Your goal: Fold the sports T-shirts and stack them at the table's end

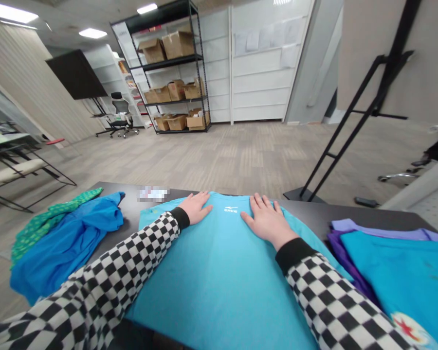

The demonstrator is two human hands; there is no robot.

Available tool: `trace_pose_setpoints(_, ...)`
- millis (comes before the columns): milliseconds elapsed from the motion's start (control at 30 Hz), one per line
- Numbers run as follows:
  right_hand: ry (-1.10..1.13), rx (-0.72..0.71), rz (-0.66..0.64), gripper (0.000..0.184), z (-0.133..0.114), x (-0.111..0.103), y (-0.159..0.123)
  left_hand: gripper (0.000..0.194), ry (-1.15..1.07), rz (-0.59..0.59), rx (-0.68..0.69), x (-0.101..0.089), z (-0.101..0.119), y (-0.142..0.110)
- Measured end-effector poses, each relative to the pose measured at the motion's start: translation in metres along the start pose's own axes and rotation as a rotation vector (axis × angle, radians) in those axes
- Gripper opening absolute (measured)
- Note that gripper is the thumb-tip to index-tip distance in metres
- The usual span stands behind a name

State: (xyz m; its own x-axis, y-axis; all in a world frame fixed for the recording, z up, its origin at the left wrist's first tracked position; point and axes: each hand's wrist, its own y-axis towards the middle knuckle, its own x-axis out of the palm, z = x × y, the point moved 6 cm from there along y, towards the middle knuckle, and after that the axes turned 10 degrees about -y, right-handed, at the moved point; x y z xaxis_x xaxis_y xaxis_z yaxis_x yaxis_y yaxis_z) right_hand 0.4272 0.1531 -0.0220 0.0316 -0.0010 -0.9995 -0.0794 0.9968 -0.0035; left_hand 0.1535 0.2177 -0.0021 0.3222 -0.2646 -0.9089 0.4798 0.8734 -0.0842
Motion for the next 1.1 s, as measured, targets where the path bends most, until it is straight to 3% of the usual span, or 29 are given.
trace_pose_setpoints(133, 0.014, -0.003, -0.007, 0.092, -0.001, -0.003, -0.001, 0.069, 0.002, 0.088, -0.013, 0.002, 0.007, 0.012)
trace_pose_setpoints(400, 0.043, 0.002, 0.011, 0.096, 0.003, -0.001, -0.002, 0.083, -0.023, 0.097, 0.061, 0.027, 0.003, 0.016)
trace_pose_setpoints(667, -0.008, -0.010, 0.043, 0.093, -0.005, -0.023, -0.009, 0.085, -0.078, 0.188, 0.128, 0.023, 0.000, 0.021)
trace_pose_setpoints(800, -0.045, 0.000, 0.026, 0.081, -0.003, -0.025, -0.014, 0.085, -0.095, 0.164, 0.136, 0.029, -0.001, 0.022)
trace_pose_setpoints(967, -0.002, -0.010, -0.069, 0.091, -0.002, -0.015, -0.012, 0.091, -0.026, 0.135, 0.108, 0.033, 0.000, 0.023)
trace_pose_setpoints(1033, 0.014, -0.021, -0.053, 0.089, 0.001, -0.023, -0.012, 0.093, 0.030, 0.106, 0.097, 0.032, 0.002, 0.022)
trace_pose_setpoints(1100, 0.035, -0.010, 0.032, 0.081, 0.012, -0.045, -0.018, 0.094, 0.083, 0.078, 0.088, 0.031, 0.004, 0.022)
